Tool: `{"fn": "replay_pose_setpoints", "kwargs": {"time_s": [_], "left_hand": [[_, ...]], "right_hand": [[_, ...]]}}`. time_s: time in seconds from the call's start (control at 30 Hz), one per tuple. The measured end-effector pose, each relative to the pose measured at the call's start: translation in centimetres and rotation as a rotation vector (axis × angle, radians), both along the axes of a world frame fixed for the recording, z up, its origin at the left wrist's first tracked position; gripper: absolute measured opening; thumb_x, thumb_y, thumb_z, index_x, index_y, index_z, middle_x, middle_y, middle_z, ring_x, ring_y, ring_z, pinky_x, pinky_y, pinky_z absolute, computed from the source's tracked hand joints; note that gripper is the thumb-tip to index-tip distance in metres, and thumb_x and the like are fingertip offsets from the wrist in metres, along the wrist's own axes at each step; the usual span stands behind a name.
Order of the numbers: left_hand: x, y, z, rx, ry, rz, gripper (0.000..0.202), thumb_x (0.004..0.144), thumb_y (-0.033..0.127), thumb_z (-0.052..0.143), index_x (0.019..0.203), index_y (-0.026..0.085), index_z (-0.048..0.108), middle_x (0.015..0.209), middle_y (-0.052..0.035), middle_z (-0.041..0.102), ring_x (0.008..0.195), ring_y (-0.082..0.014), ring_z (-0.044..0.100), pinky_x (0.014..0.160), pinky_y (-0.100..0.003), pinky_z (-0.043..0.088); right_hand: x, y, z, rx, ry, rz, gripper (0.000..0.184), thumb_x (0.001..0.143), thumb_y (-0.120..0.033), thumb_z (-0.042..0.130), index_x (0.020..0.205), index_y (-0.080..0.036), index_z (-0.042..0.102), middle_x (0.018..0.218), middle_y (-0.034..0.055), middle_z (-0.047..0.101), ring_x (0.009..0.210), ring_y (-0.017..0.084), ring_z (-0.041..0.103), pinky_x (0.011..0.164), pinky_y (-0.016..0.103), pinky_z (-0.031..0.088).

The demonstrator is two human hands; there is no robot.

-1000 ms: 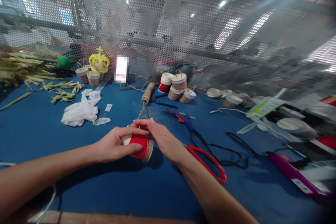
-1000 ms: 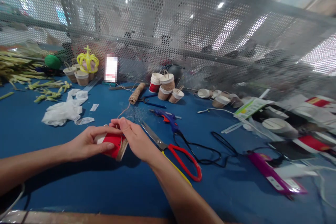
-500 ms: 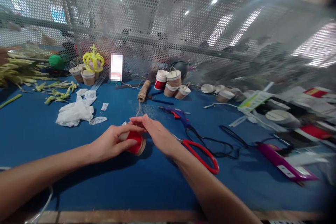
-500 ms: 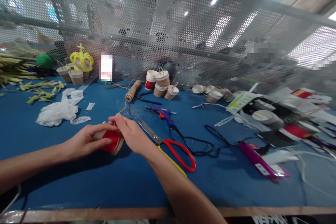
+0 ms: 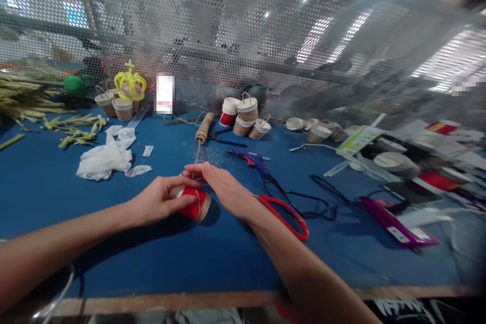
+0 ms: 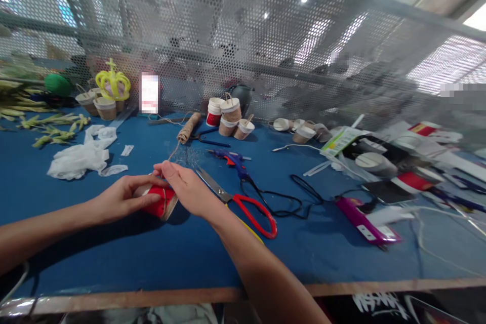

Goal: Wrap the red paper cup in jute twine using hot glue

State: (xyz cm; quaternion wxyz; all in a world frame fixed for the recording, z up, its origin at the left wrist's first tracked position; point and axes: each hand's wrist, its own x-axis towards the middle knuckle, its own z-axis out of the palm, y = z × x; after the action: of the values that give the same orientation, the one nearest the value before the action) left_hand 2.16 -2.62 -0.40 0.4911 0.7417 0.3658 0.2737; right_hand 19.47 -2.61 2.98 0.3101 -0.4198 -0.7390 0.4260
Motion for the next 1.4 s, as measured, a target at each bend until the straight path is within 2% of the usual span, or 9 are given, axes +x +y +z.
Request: {"fn": "replay_pose_setpoints", "kwargs": {"time_s": [0.1,0.3,0.4,0.47,0.6,0.77,0.97,1.13,1.4], "left_hand": [[0.0,0.0,0.2,0.071,0.07,0.036,0.033,0.081,0.035,0.05,0.102,0.012,0.061,0.09,-0.0061,0.067,0.077,-0.0172,0.058,0.072,-0.027,0.044],[0.0,-0.1,0.3,0.052,0.069,0.118,0.036,0.082,0.04,0.047,0.102,0.013,0.06,0.078,-0.0037,0.066,0.063,-0.0137,0.055,0.059,-0.024,0.044],[-0.1,-0.1,0.3,0.094,0.032,0.179,0.036,0.082,0.041,0.046,0.101,0.014,0.06,0.083,-0.005,0.067,0.067,-0.0146,0.057,0.061,-0.024,0.045],[-0.2,-0.1,0.2,0.13,0.034,0.199,0.036,0.082,0.041,0.046,0.101,0.014,0.06,0.083,-0.0051,0.067,0.067,-0.0151,0.058,0.06,-0.023,0.045],[-0.3,0.1,-0.2,0.214,0.113,0.194,0.033,0.084,0.04,0.044,0.102,0.018,0.061,0.08,-0.0023,0.068,0.068,-0.0149,0.06,0.059,-0.022,0.045],[-0.5,0.5,-0.7,0.22,0.153,0.184,0.033,0.084,0.04,0.043,0.103,0.018,0.06,0.083,-0.0026,0.069,0.068,-0.0151,0.06,0.061,-0.023,0.046],[-0.5,0.8,-0.7,0.203,0.157,0.182,0.033,0.084,0.04,0.043,0.103,0.018,0.06,0.089,-0.0038,0.069,0.073,-0.0162,0.061,0.065,-0.025,0.046],[-0.5,0.9,-0.5,0.201,0.13,0.189,0.033,0.084,0.04,0.044,0.102,0.017,0.06,0.089,-0.0041,0.069,0.076,-0.0171,0.061,0.069,-0.026,0.047],[-0.7,1.4,-0.4,0.219,0.184,0.261,0.034,0.083,0.042,0.044,0.099,0.017,0.06,0.072,-0.0013,0.066,0.06,-0.0126,0.054,0.055,-0.021,0.042]], "right_hand": [[0.6,0.0,0.4,0.077,-0.139,-0.056,0.049,0.089,-0.051,0.027,0.104,-0.017,0.06,0.104,0.0084,0.064,0.095,0.02,0.059,0.083,0.034,0.043],[5.0,1.2,3.4,0.261,-0.613,-0.414,0.028,0.087,-0.03,0.04,0.08,-0.017,0.063,0.079,0.0055,0.069,0.075,0.018,0.063,0.07,0.028,0.043],[8.2,3.3,3.6,0.22,-0.861,-0.679,0.025,0.087,-0.022,0.038,0.092,-0.016,0.061,0.085,0.0062,0.069,0.081,0.018,0.062,0.072,0.026,0.042],[10.0,4.7,2.9,0.166,-0.939,-0.753,0.028,0.085,-0.015,0.039,0.105,-0.009,0.057,0.099,0.0151,0.065,0.094,0.024,0.059,0.078,0.032,0.041],[11.7,6.6,0.2,-0.041,-1.004,-0.66,0.021,0.078,-0.021,0.058,0.096,-0.011,0.062,0.1,0.0152,0.062,0.092,0.024,0.059,0.077,0.033,0.045],[11.7,7.4,-1.9,-0.128,-0.916,-0.667,0.029,0.085,-0.029,0.052,0.11,-0.016,0.053,0.111,0.008,0.055,0.093,0.019,0.057,0.077,0.038,0.048],[10.9,5.9,0.9,-0.004,-0.606,-0.755,0.033,0.076,-0.021,0.058,0.107,-0.01,0.052,0.104,0.0142,0.06,0.094,0.022,0.058,0.074,0.03,0.047],[8.7,2.4,3.4,-0.171,-0.031,-0.523,0.016,0.071,-0.029,0.061,0.067,-0.014,0.057,0.055,0.0006,0.058,0.044,0.009,0.052,0.044,0.021,0.042],[6.1,-1.2,2.2,-0.199,-0.165,-0.269,0.02,0.072,-0.035,0.06,0.07,-0.016,0.065,0.043,-0.0029,0.053,0.041,0.01,0.05,0.044,0.022,0.043]]}}
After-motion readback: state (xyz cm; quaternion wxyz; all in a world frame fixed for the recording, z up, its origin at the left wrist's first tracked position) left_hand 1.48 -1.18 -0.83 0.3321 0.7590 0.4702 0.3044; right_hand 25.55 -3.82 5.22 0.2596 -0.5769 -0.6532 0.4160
